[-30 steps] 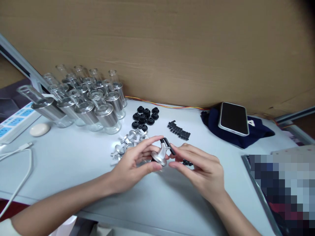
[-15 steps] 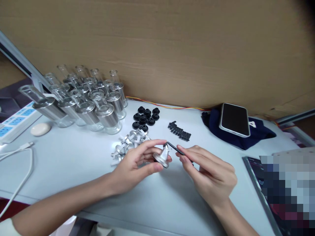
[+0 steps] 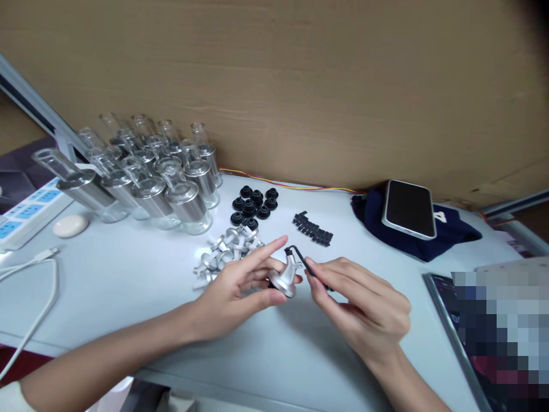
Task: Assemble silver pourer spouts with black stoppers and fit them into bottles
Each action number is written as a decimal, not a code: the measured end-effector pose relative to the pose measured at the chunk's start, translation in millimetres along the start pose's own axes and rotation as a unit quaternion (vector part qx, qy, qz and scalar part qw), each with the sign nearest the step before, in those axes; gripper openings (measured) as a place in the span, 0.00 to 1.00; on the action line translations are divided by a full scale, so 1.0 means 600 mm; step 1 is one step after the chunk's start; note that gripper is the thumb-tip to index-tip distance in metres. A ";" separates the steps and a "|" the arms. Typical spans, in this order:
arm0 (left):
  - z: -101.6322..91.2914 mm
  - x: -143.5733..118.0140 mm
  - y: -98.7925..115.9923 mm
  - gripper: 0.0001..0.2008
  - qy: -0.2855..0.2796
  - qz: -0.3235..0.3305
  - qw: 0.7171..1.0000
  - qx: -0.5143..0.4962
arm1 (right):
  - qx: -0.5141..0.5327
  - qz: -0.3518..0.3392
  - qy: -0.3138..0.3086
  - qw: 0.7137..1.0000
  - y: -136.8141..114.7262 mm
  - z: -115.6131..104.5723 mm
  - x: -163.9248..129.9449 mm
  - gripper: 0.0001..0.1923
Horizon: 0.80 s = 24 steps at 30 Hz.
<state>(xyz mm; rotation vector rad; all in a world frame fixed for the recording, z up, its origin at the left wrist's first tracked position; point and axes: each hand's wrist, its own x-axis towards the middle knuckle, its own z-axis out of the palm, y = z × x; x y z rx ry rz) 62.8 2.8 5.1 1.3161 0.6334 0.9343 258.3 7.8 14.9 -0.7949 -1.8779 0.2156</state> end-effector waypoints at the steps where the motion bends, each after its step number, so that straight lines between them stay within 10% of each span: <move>1: 0.000 0.000 0.001 0.29 -0.003 -0.002 1.000 0.003 | -0.003 -0.005 -0.004 1.000 0.000 0.000 0.001 0.21; 24: 0.000 0.002 0.002 0.29 -0.032 0.019 0.998 -0.054 | -0.037 -0.008 0.024 0.999 0.001 -0.004 -0.011 0.26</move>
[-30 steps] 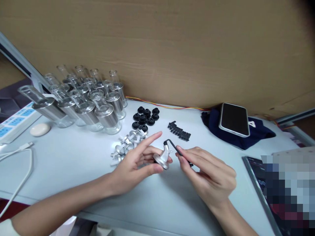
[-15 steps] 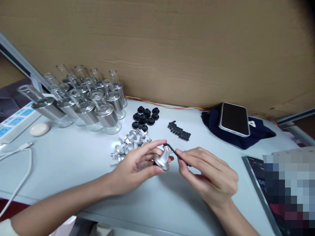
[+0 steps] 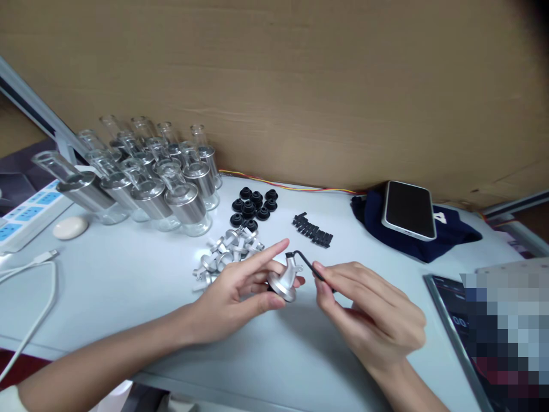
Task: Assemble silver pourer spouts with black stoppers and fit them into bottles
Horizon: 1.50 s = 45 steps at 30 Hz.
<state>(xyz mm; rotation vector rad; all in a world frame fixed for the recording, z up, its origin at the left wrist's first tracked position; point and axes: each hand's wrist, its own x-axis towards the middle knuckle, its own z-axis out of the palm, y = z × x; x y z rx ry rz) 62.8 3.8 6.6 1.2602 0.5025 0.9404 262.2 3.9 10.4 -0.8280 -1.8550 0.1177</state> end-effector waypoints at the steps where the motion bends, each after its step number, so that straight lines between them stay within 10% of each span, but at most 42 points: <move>1: 0.001 0.000 0.000 0.29 0.000 -0.005 1.000 -0.005 | -0.007 0.000 0.010 1.000 0.001 0.000 0.000 0.26; 45: -0.001 0.002 0.009 0.26 0.052 -0.015 0.995 0.083 | 0.053 -0.036 -0.070 0.996 -0.006 0.009 0.010 0.09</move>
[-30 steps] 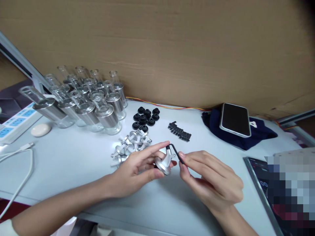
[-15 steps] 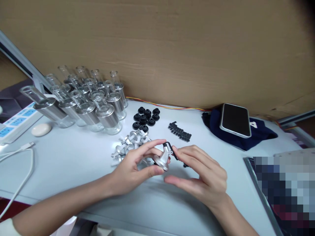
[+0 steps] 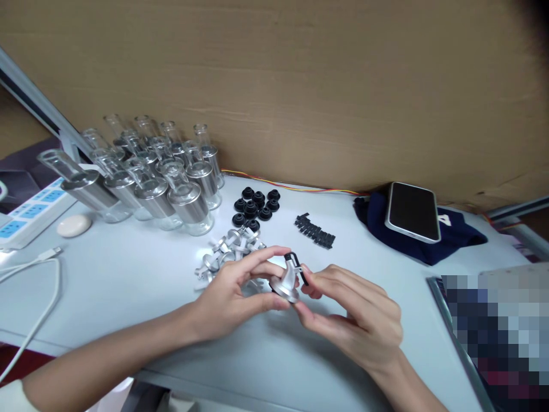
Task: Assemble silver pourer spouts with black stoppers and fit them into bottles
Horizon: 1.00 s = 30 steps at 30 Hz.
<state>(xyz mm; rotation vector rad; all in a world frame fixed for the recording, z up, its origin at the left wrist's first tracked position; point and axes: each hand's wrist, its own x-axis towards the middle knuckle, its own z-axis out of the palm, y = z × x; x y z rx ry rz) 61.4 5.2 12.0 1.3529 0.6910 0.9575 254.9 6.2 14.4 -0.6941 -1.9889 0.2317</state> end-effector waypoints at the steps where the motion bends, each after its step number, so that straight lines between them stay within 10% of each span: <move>1: 0.000 0.000 0.000 0.26 0.001 -0.002 1.000 0.001 | -0.003 0.001 -0.002 1.000 0.000 -0.001 0.000 0.09; 11: -0.001 -0.005 -0.015 0.29 -0.008 0.042 0.998 0.052 | -0.002 0.019 0.019 1.000 0.004 -0.006 0.003 0.14; 19: 0.000 0.002 -0.007 0.09 0.055 0.054 0.991 0.110 | 0.017 0.075 0.046 0.996 0.009 -0.003 -0.004 0.23; 30: -0.004 0.004 -0.009 0.09 0.085 0.090 0.975 0.184 | 0.071 0.060 0.003 0.996 0.002 -0.004 0.007 0.15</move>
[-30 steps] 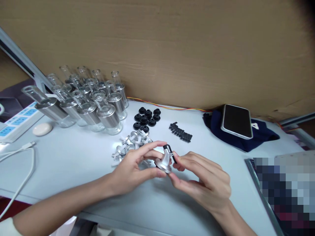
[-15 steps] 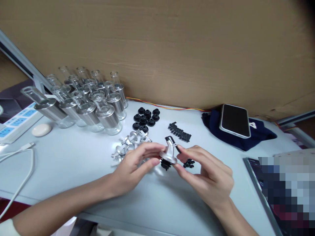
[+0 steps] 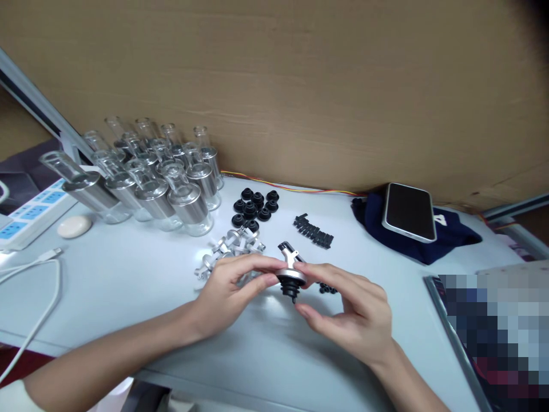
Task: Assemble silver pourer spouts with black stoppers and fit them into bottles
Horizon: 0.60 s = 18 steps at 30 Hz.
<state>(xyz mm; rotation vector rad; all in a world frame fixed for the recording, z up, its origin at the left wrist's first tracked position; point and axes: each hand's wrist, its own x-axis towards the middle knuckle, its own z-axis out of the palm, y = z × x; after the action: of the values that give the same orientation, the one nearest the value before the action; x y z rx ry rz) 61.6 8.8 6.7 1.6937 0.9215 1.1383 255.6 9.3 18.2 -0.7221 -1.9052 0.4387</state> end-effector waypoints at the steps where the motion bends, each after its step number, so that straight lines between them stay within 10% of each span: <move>1: -0.001 0.001 -0.001 0.09 0.000 0.012 1.000 0.005 | -0.003 -0.004 -0.001 1.000 0.000 0.001 -0.001 0.16; 18: -0.027 0.013 -0.010 0.14 -0.041 0.231 0.945 0.227 | -0.001 0.025 -0.031 0.999 0.006 0.007 -0.007 0.16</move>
<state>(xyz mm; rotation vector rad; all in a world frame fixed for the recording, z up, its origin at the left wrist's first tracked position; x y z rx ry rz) 48.1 22.0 6.8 2.4096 0.7930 1.2001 254.4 9.7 11.5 -0.7675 -1.9493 0.4953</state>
